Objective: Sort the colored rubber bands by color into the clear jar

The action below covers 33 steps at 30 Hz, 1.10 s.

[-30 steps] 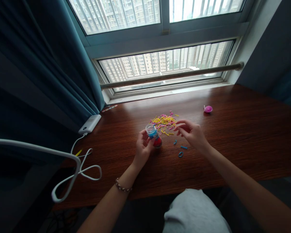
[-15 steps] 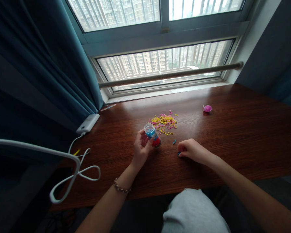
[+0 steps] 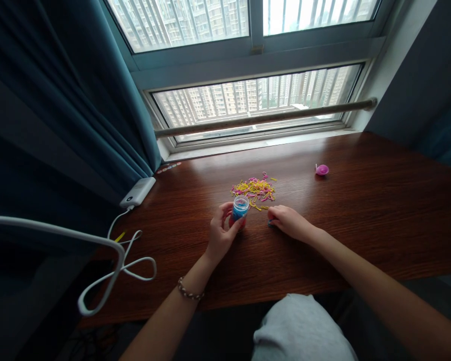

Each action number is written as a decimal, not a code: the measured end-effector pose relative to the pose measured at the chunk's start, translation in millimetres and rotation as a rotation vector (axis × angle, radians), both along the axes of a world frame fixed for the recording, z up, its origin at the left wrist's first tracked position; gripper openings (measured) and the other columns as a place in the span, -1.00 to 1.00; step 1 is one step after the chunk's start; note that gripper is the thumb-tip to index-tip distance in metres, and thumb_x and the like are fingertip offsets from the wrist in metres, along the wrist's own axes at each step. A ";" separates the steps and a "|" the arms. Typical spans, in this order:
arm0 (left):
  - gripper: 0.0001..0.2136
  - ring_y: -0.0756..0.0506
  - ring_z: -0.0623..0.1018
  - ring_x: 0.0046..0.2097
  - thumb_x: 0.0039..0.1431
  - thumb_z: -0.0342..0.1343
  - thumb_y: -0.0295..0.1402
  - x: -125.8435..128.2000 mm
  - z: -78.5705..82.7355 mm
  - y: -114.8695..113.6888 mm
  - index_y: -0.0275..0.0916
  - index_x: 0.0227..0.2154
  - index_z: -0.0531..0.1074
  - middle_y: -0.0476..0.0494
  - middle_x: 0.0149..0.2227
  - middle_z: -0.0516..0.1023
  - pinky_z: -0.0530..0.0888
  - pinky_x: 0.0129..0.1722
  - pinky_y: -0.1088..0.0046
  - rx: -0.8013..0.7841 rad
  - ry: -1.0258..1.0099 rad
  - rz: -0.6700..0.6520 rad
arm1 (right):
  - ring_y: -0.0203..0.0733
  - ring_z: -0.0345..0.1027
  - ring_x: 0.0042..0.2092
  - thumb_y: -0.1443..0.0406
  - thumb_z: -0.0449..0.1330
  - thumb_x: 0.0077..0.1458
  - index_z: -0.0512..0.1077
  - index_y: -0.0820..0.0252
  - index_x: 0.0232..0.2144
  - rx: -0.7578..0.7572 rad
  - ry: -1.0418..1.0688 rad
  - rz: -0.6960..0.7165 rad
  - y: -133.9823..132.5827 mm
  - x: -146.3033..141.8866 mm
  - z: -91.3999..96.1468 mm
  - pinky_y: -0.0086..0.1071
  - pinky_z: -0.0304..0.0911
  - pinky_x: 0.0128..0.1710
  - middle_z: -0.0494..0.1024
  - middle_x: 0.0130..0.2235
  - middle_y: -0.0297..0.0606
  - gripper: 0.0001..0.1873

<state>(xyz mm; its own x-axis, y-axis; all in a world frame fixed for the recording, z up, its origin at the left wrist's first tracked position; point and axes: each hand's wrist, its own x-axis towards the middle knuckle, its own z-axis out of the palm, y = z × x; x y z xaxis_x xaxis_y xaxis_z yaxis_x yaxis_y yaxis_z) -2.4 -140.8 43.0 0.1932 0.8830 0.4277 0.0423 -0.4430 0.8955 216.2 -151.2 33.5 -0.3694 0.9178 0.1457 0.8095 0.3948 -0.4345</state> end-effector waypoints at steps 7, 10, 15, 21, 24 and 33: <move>-0.65 -0.08 0.46 -0.16 -0.05 0.17 -0.39 0.6 3.0 -1.2 -0.24 -0.15 0.29 -0.14 -0.18 0.43 0.39 -0.10 0.37 0.020 0.140 0.027 | -0.31 0.26 -0.44 0.30 0.16 -0.02 0.32 0.21 -0.38 0.218 0.588 -0.208 -16.4 -17.3 31.5 -0.44 0.20 -0.41 0.43 -0.45 -0.31 -0.89; -0.67 -0.08 0.45 -0.17 -0.05 0.17 -0.39 1.6 5.0 -3.8 -0.23 -0.17 0.31 -0.13 -0.19 0.43 0.40 -0.12 0.38 0.066 0.217 -0.006 | -0.33 0.28 -0.46 0.25 0.19 -0.05 0.37 0.20 -0.44 0.308 0.681 -0.220 -20.6 -32.4 54.2 -0.46 0.20 -0.44 0.45 -0.46 -0.33 -0.87; -0.68 -0.06 0.45 -0.20 -0.04 0.17 -0.39 2.3 6.7 -7.1 -0.23 -0.18 0.32 -0.11 -0.22 0.42 0.40 -0.15 0.41 0.090 0.241 -0.043 | -0.27 0.28 -0.37 0.31 0.16 0.00 0.46 0.14 -0.51 0.451 0.456 -0.145 -19.4 -47.4 65.0 -0.41 0.20 -0.32 0.49 -0.48 -0.33 -0.90; -0.66 -0.05 0.46 -0.21 -0.05 0.18 -0.39 3.1 4.6 -6.7 -0.22 -0.16 0.30 -0.10 -0.21 0.42 0.42 -0.18 0.43 -0.009 0.111 -0.070 | -0.15 0.18 -0.15 0.31 0.06 0.09 0.51 0.05 -0.33 0.458 0.297 -0.069 -26.4 -40.6 73.4 -0.25 0.14 -0.12 0.46 -0.15 -0.29 -0.79; -0.65 -0.06 0.46 -0.18 -0.05 0.18 -0.40 2.3 4.2 -7.7 -0.22 -0.15 0.29 -0.11 -0.19 0.42 0.41 -0.15 0.41 -0.032 0.065 -0.097 | -0.02 0.04 0.02 0.20 0.11 0.05 0.49 0.00 -0.26 0.401 0.204 -0.044 -29.4 -36.7 77.9 -0.09 0.04 -0.01 0.31 0.04 -0.27 -0.79; -0.66 -0.18 0.32 0.04 -0.02 0.15 -0.36 12.5 10.2 -12.6 -0.18 -0.12 0.35 -0.19 -0.01 0.32 0.28 0.05 0.21 0.099 0.157 -0.101 | -0.15 0.26 -0.07 0.27 0.14 0.02 0.46 0.21 -0.34 0.144 0.317 0.138 -27.8 -42.9 73.7 -0.30 0.18 -0.09 0.40 -0.08 -0.13 -0.84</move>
